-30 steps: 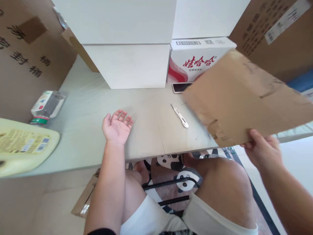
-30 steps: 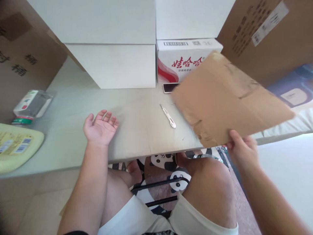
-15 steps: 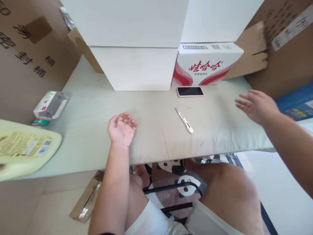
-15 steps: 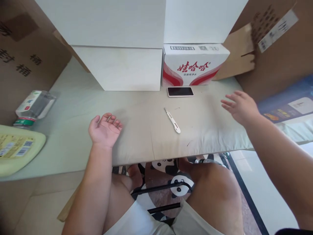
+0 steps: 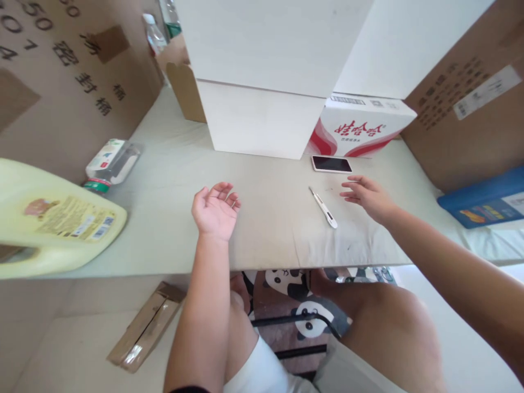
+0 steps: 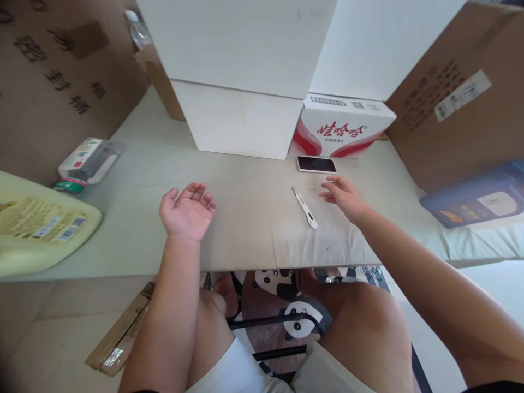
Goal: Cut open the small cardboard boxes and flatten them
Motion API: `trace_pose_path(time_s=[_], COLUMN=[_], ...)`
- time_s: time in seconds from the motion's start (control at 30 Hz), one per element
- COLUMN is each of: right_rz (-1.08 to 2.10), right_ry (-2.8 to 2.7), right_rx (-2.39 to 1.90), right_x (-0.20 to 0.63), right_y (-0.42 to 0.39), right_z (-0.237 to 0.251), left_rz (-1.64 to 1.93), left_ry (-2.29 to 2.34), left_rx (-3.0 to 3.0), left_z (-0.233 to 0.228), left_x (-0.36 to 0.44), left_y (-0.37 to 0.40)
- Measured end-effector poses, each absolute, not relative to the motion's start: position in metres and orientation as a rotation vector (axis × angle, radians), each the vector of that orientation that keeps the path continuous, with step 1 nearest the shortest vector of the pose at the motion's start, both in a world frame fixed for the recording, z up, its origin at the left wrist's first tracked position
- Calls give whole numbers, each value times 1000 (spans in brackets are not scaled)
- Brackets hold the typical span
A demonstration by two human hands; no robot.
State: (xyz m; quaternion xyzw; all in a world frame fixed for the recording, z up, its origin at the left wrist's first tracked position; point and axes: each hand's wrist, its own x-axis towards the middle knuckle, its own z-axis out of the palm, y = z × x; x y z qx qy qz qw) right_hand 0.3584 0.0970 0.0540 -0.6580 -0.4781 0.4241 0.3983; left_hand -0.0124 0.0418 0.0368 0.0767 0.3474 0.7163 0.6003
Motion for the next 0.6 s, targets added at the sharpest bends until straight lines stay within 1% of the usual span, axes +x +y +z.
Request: trace_pose_path(time_s=[0.3, 0.5, 0.6], right_rz=[1176, 1096, 1025], right_ry=[-1710, -1945, -2015], right_rx=[-1434, -1320, -1244], right_x=[180, 63, -1], right_y=[151, 198, 223], right_z=[58, 64, 77], left_rz=[1689, 1745, 1756], left_ry=[719, 635, 577], left_rx=[71, -54, -116], left_z=[47, 41, 38], left_x=[-52, -73, -78], left_y=[26, 16, 13])
